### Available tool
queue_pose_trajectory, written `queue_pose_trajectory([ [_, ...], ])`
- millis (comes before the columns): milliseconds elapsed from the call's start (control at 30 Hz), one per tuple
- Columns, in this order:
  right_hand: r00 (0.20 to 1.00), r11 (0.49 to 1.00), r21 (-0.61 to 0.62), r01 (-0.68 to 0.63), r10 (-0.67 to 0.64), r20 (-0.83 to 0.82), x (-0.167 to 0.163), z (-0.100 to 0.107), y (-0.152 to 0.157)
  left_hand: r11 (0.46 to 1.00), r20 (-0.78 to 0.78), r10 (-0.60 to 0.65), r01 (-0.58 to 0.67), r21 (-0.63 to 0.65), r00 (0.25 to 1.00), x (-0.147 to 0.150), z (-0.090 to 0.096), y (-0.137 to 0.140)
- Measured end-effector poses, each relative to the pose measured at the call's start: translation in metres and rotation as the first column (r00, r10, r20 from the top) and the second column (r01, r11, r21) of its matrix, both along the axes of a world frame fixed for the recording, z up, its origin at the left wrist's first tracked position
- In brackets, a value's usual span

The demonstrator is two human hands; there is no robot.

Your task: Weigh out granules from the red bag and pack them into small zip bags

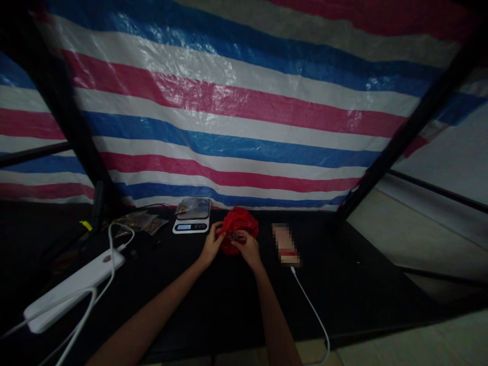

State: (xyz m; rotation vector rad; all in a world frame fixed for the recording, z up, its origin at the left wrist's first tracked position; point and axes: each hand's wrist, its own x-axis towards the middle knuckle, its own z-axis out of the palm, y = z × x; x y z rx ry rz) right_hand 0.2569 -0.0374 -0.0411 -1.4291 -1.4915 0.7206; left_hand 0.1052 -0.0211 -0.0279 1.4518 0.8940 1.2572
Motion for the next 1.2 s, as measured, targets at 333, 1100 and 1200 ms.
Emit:
queue_pose_trajectory([
  [333,0.990,0.994,0.098,0.038,-0.025,-0.138,-0.005,0.014,-0.002,0.976,-0.156,0.212,-0.200,0.087,0.965,-0.007,-0.002,0.005],
  [1100,1.000,0.975,0.224,0.012,-0.008,-0.017,-0.017,0.044,-0.017,0.979,-0.418,0.039,0.050,0.200,0.907,-0.099,0.051,0.104],
  [1200,0.997,0.960,0.278,0.022,-0.043,0.071,-0.008,0.074,-0.017,0.958,-0.276,-0.241,0.274,0.087,0.930,-0.081,0.056,0.075],
])
